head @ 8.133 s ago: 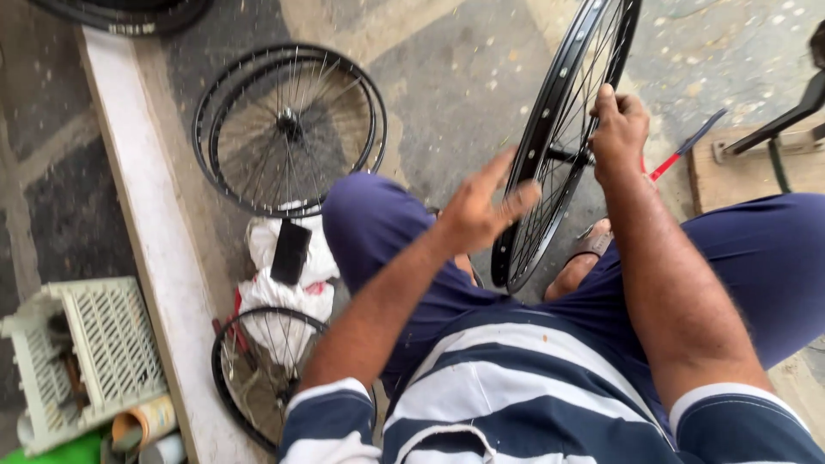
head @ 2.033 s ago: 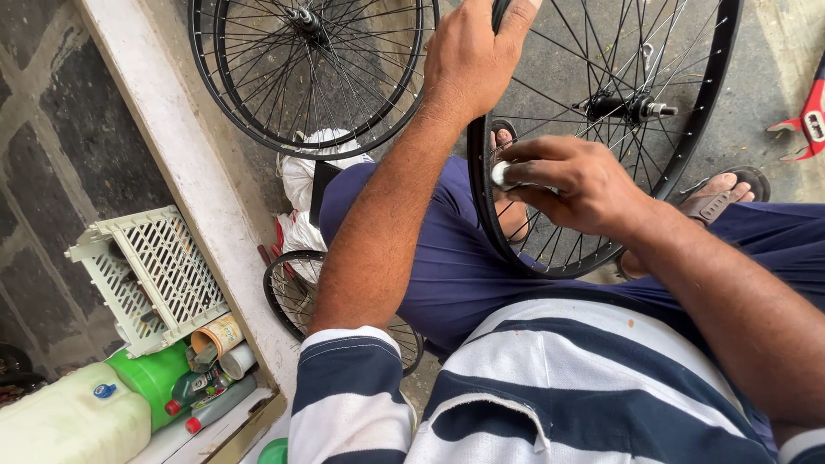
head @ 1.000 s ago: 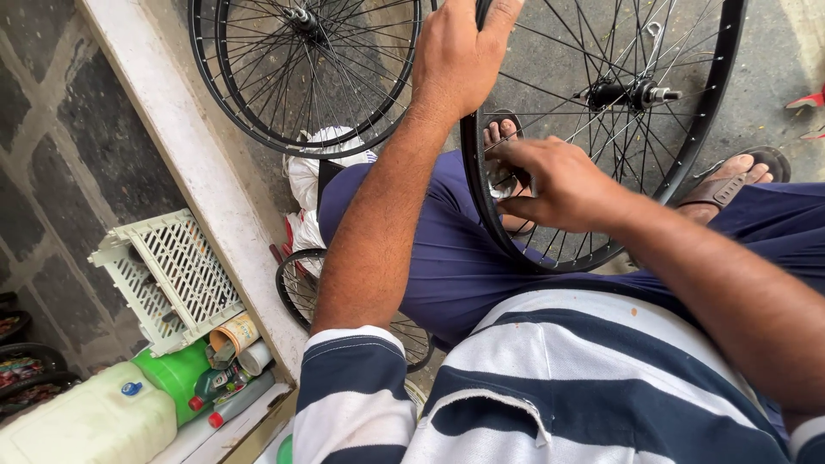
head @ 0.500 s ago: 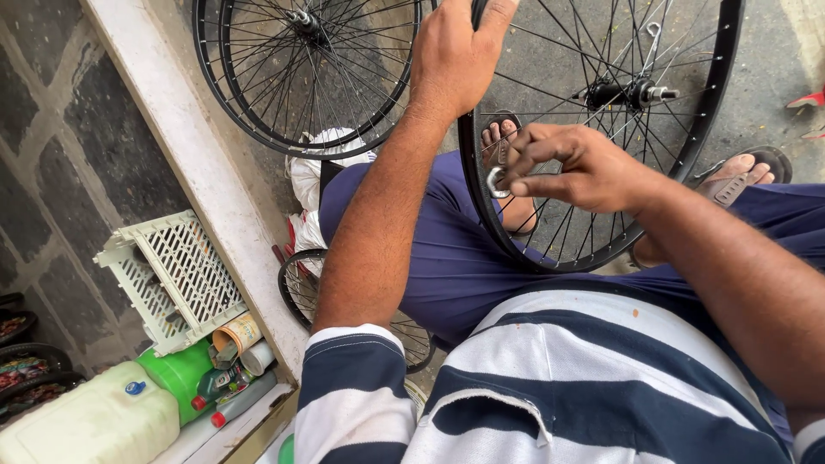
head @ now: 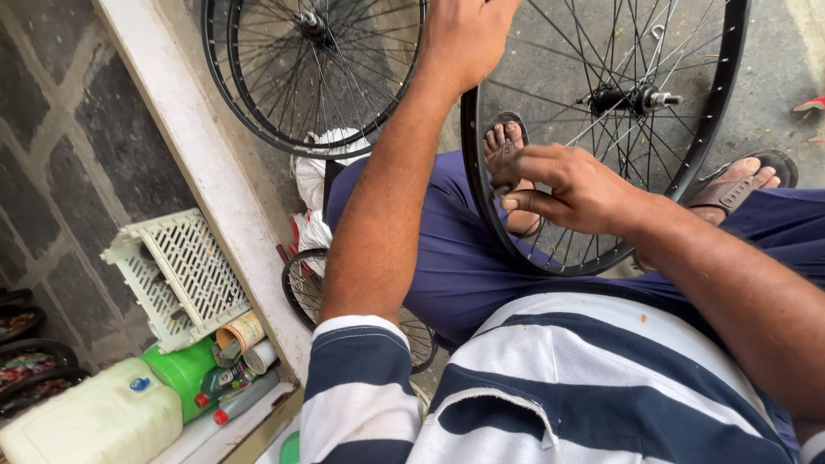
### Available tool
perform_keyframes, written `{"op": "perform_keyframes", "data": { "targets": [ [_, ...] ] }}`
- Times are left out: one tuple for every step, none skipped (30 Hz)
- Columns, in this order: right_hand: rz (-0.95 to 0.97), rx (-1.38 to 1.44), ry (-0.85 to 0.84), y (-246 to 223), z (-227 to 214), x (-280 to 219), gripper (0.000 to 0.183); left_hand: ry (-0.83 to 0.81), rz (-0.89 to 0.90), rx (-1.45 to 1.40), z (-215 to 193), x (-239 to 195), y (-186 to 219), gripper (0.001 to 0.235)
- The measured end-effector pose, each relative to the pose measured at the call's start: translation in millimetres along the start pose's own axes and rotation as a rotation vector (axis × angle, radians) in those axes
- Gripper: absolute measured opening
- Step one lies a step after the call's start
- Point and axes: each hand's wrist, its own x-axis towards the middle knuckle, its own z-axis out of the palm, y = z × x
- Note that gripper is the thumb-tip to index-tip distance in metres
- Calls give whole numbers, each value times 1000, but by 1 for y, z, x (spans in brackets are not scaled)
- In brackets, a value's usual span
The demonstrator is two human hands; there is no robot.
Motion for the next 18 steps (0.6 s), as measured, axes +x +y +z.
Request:
{"op": "perform_keyframes", "data": {
  "targets": [
    [42,26,-19,-1,-1,-1,25,20,-118,-195,-8,-2,11,31],
    [30,17,-9,-2,-3,-2,24,2,-158,-204,-20,-3,21,31],
    [18,7,2,-4,-6,-4,22,-15,-197,-212,-32,-3,30,32],
    [4,-5,16,-6,-11,-4,21,-32,-231,-219,-45,-2,38,34],
    [26,-40,39,-9,-18,-7,22,-60,-225,-221,-56,-3,46,36],
    [53,-73,60,-13,-25,-13,22,-92,-223,-227,-65,-6,53,39],
    [80,-105,80,-15,-30,-16,22,-124,-220,-232,-71,-7,57,43],
    [92,-99,146,-15,-32,-18,22,-146,-235,-220,-75,-8,60,43],
    [103,-92,212,-15,-34,-20,21,-169,-249,-208,-77,-8,63,43],
    [114,-84,278,-14,-33,-23,21,-192,-263,-195,-79,-10,67,44],
    [122,-108,287,-13,-28,-22,20,-192,-282,-199,-79,-12,71,45],
    [125,-135,301,-10,-21,-15,19,-189,-293,-200,-80,-11,74,47],
    [129,-162,316,-8,-16,-10,19,-187,-304,-200,-82,-10,78,49],
    [113,-98,303,-5,-12,-6,19,-161,-252,-205,-82,-11,81,53],
    [97,-33,289,-4,-8,-1,20,-135,-199,-210,-83,-11,83,57],
    [81,33,269,-2,-4,2,21,-108,-152,-216,-82,-13,84,62],
    [197,117,262,-1,-3,4,22,-131,-184,-214,-82,-12,82,57],
    [317,205,253,0,0,5,23,-158,-219,-212,-82,-11,80,54]
  ]
}}
